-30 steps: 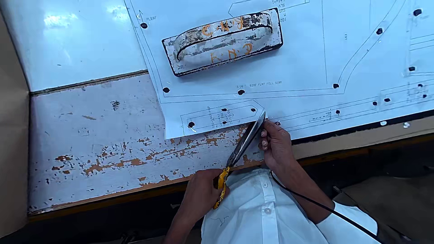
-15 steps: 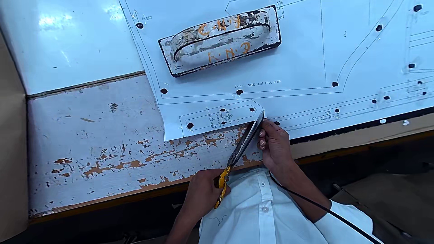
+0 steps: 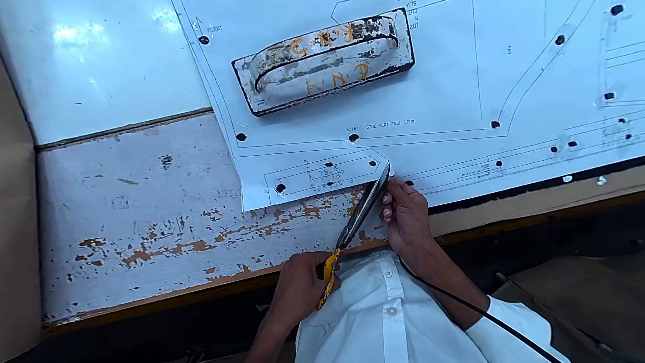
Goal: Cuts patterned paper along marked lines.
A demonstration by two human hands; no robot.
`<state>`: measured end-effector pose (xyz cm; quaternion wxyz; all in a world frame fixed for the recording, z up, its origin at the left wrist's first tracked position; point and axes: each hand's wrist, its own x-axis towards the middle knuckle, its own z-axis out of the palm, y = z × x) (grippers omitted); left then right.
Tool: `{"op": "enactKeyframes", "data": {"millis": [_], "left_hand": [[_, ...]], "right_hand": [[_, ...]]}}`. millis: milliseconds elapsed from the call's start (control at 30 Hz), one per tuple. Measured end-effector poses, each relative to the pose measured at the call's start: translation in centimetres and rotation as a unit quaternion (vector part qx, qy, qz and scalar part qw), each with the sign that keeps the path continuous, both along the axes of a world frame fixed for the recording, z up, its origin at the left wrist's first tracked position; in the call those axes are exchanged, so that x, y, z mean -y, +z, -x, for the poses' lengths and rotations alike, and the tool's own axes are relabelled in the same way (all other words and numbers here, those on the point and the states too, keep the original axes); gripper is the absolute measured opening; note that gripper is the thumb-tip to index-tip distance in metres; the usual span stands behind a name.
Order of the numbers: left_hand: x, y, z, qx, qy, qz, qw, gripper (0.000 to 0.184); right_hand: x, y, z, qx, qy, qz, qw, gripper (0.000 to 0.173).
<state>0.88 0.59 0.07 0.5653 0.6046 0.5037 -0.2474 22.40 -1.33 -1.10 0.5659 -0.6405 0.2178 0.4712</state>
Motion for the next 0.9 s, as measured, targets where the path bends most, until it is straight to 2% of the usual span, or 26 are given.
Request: {"op": "enactKeyframes", "data": {"millis": [900], "left_hand": [[-1.7, 1.2, 0.3, 0.008, 0.048, 0.044, 0.998, 0.021]], "right_hand": [[0.0, -0.1, 0.0, 0.004, 0.002, -0.01, 1.0, 0.009]]}}
